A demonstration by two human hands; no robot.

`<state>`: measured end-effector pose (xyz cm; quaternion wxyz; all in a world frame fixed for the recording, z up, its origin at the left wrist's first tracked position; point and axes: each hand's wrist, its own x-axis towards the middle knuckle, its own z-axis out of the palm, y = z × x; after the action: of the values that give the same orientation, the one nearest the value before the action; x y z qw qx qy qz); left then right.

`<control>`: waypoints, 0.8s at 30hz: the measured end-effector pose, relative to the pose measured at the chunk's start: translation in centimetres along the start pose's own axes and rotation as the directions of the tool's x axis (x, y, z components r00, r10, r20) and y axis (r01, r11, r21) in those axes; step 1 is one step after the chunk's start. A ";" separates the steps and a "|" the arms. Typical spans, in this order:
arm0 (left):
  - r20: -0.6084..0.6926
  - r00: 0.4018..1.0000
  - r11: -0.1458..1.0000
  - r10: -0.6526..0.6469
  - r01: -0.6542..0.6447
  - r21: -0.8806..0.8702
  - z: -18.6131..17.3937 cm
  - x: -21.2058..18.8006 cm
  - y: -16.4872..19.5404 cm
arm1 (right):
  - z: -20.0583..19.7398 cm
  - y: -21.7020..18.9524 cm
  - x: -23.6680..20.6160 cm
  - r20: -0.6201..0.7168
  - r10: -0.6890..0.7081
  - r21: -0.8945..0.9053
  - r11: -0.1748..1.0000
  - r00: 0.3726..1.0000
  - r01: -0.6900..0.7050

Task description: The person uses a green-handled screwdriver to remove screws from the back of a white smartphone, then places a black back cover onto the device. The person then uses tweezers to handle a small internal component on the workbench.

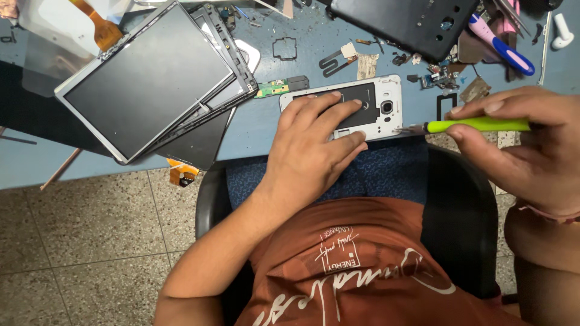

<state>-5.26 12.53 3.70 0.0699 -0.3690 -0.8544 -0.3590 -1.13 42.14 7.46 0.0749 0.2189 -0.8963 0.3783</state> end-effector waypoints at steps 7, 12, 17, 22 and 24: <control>-0.016 1.000 1.000 -0.005 0.005 0.001 0.5 0.0 0.0 | -0.5 0.1 0.4 0.059 0.008 -0.054 0.999 0.998 -0.005; -0.015 1.000 1.000 -0.007 0.007 0.009 0.5 0.1 -0.1 | -0.5 0.6 0.4 0.060 -0.018 -0.066 0.998 0.998 0.022; -0.020 1.000 1.000 -0.006 0.006 0.015 0.6 0.0 -0.1 | -0.4 1.6 0.4 0.053 -0.078 -0.051 0.995 0.996 0.081; -0.021 1.000 1.000 -0.005 0.005 0.022 0.9 0.0 -0.1 | -0.1 2.4 -0.1 -0.006 -0.095 -0.016 0.995 0.995 0.095; -0.021 1.000 1.000 -0.004 0.004 0.024 1.0 0.0 0.0 | 0.1 2.7 -0.4 -0.042 -0.057 0.000 0.998 0.998 0.057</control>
<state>-5.11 13.13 2.97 0.0827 -0.3627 -0.8586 -0.3527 -2.00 43.85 5.52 0.1042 0.2363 -0.8877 0.3811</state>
